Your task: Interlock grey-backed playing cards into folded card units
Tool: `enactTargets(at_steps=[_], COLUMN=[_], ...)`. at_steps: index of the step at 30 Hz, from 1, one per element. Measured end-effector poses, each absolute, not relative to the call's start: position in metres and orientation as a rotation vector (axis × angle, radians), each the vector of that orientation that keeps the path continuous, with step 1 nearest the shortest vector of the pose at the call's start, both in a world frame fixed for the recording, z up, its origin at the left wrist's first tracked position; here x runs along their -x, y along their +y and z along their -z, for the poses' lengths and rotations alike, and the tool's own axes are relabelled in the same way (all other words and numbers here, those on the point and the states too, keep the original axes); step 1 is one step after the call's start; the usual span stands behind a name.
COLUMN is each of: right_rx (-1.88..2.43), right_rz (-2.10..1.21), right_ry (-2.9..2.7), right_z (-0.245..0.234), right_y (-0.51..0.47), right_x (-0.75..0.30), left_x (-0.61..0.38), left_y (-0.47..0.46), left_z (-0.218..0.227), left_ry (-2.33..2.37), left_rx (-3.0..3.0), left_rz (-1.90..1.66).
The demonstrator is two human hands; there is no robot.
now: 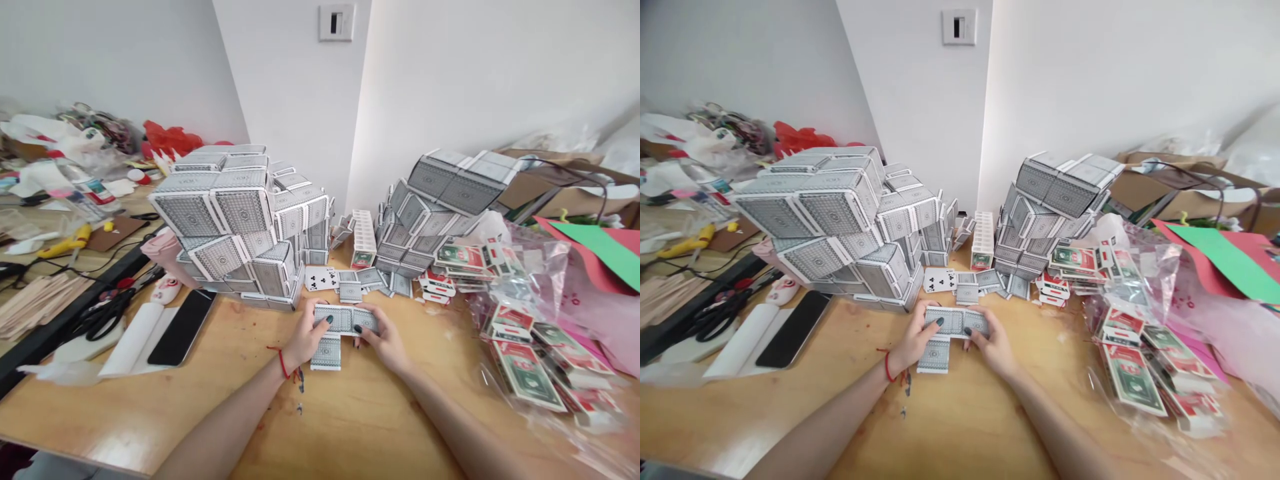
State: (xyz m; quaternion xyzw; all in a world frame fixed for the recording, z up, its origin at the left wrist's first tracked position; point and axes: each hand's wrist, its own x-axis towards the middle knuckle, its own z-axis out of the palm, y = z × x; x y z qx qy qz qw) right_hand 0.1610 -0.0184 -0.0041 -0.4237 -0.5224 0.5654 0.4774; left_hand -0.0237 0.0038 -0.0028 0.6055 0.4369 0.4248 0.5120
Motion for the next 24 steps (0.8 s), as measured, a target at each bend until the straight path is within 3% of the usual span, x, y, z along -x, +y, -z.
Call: enactTargets(at_steps=[24], right_rx=[1.073], right_rz=[-1.441], right_ry=[-1.356], right_z=[0.0004], right_y=[-0.0252], right_x=[-0.1665], left_x=[0.0319], left_y=[0.0086], left_z=[-0.0015], left_ry=[1.032], left_rx=[-1.604], left_rz=[-0.812])
